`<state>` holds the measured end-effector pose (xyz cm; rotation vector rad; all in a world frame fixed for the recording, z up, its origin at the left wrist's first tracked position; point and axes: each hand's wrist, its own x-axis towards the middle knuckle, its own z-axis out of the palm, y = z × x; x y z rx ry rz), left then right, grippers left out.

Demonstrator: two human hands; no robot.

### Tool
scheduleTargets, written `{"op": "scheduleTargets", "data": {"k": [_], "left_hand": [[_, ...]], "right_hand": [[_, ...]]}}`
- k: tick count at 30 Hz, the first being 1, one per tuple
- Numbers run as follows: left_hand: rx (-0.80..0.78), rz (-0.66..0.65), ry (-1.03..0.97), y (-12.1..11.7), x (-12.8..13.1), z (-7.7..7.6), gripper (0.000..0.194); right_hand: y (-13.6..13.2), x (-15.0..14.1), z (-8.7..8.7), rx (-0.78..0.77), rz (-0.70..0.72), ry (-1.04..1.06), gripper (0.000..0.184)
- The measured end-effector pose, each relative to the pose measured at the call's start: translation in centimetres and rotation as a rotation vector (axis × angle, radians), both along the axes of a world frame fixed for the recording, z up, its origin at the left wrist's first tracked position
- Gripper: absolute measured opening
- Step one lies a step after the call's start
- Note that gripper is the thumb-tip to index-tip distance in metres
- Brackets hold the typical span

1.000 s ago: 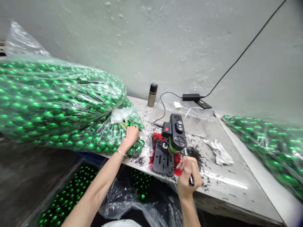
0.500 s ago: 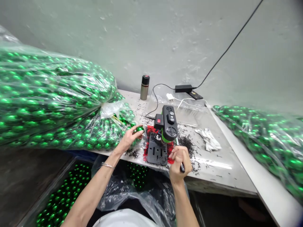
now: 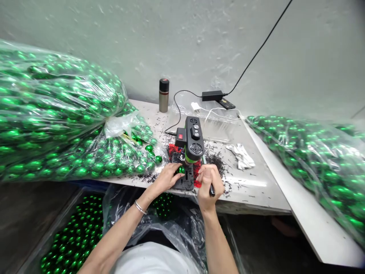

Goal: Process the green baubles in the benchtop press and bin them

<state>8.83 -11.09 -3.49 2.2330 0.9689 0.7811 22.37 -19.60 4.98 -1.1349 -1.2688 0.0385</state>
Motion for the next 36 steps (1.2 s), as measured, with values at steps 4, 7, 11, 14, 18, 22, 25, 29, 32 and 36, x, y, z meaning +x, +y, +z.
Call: {"op": "scheduleTargets", "data": {"k": [4, 7, 11, 14, 18, 22, 25, 29, 32, 36], "left_hand": [[0.047, -0.027, 0.055, 0.1, 0.1, 0.0, 0.037], [0.067, 0.004, 0.023, 0.2, 0.4, -0.7, 0.037], [0.112, 0.034, -0.042, 0.0, 0.6, -1.9, 0.038], [0.114, 0.024, -0.064, -0.1, 0.6, -2.3, 0.039], [0.106, 0.025, -0.075, -0.2, 0.6, -2.3, 0.038], [0.127, 0.030, -0.089, -0.2, 0.7, -2.3, 0.035], [0.137, 0.036, -0.087, -0.3, 0.9, -2.4, 0.035], [0.123, 0.045, -0.087, -0.3, 0.9, -2.5, 0.034], [0.112, 0.038, -0.097, -0.4, 0.8, -2.4, 0.035], [0.091, 0.028, -0.096, -0.1, 0.7, -2.1, 0.034]], "right_hand": [[0.0, 0.1, -0.1, 0.010, -0.002, -0.032, 0.030], [-0.1, 0.0, 0.0, 0.016, 0.005, -0.029, 0.029], [-0.2, 0.0, -0.7, 0.023, -0.004, -0.041, 0.028], [0.0, 0.2, -2.4, 0.078, -0.007, -0.081, 0.029], [0.5, 0.5, -5.0, 0.174, 0.005, -0.151, 0.029], [1.0, 0.4, -6.5, 0.209, -0.059, -0.126, 0.032], [1.2, 0.1, -7.0, 0.222, -0.068, -0.101, 0.033], [1.2, 0.1, -7.3, 0.219, -0.064, -0.098, 0.033], [1.2, 0.5, -7.6, 0.203, -0.064, -0.181, 0.030], [1.0, 0.9, -7.3, 0.188, -0.039, -0.335, 0.027]]}}
